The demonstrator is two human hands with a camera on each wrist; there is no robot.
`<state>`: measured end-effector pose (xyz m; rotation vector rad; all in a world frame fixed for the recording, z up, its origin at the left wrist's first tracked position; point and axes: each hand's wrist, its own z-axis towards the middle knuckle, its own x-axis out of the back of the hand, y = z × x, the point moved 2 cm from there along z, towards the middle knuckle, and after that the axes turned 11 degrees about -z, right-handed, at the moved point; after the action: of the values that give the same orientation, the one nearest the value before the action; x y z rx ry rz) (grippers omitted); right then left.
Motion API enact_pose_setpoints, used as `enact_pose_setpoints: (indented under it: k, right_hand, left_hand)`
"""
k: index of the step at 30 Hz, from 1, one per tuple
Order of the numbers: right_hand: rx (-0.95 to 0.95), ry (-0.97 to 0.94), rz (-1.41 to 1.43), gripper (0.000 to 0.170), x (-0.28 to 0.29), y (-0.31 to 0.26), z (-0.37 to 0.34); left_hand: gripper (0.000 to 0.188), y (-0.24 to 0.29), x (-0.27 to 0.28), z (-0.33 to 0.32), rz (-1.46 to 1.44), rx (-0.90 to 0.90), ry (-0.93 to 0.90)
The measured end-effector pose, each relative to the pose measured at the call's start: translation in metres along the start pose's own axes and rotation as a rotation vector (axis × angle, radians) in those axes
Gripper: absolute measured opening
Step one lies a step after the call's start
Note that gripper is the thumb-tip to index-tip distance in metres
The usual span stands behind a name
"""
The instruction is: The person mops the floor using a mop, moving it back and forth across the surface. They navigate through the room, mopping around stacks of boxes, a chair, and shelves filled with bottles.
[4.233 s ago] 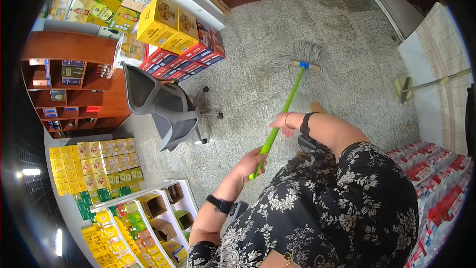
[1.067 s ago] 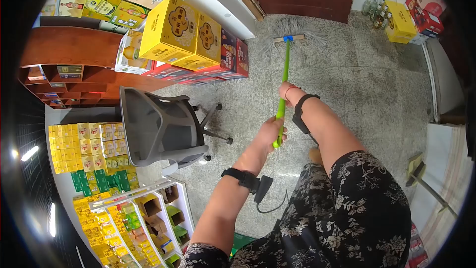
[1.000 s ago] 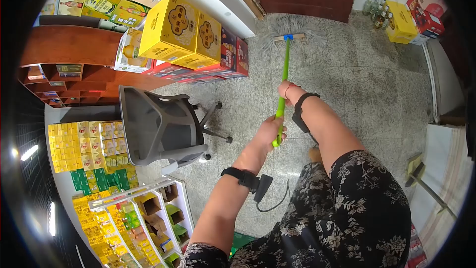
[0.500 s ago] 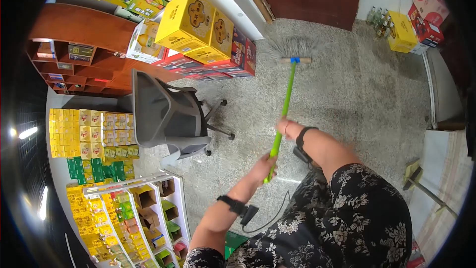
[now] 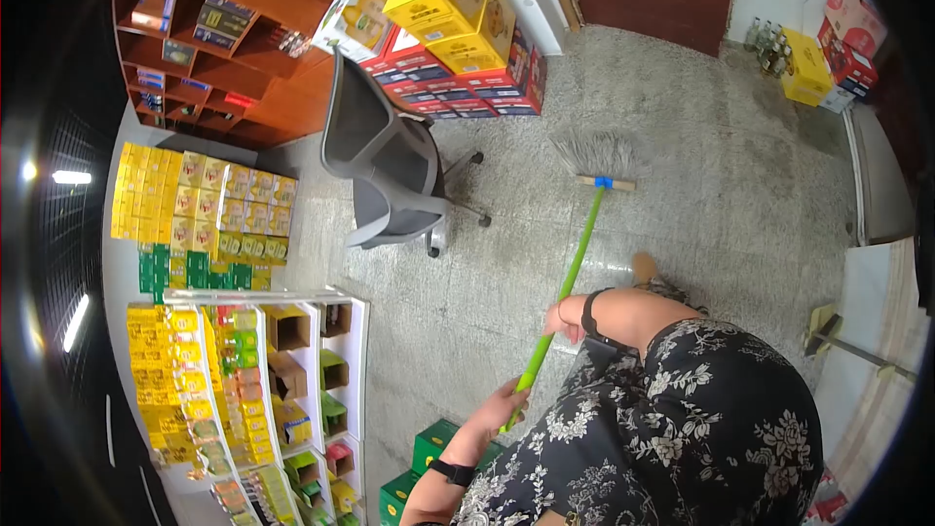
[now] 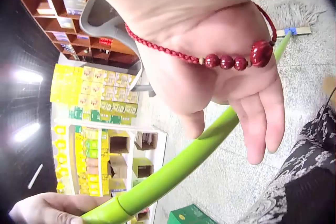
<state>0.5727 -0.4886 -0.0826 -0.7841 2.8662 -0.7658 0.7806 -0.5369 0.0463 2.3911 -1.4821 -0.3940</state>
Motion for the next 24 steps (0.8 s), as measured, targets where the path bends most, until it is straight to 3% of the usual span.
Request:
enact_pose_setpoints:
  k: [3,8,11,13,17,19,24]
  right_hand:
    - [0.028,-0.141,-0.038,0.061,-0.031,-0.02,-0.009]
    - [0.047,-0.173,-0.074,0.067,-0.043,-0.03,-0.01]
    - [0.02,-0.147,-0.063,0.069,-0.02,-0.025,-0.006]
    - [-0.004,-0.171,-0.034,0.069,0.002,-0.016,-0.002]
    - [-0.019,0.015,0.08,0.062,0.065,0.007,-0.025]
    - [0.021,0.19,0.011,0.058,0.117,0.016,-0.068]
    - [-0.001,0.283,-0.071,0.043,0.232,0.074,-0.048]
  left_hand:
    - [0.04,-0.044,0.018,-0.022,-0.011,-0.047,0.036]
    - [0.047,-0.049,0.017,-0.034,0.074,-0.012,0.022]
    - [0.044,-0.036,0.015,-0.013,-0.05,0.028,-0.02]
    - [0.039,-0.008,0.013,0.006,0.073,0.004,-0.057]
    - [0.032,0.068,-0.016,0.05,-0.005,-0.058,-0.059]
    - [0.032,0.106,-0.029,0.087,0.009,-0.061,-0.055]
    - [0.033,0.224,-0.078,0.162,0.005,-0.093,-0.088]
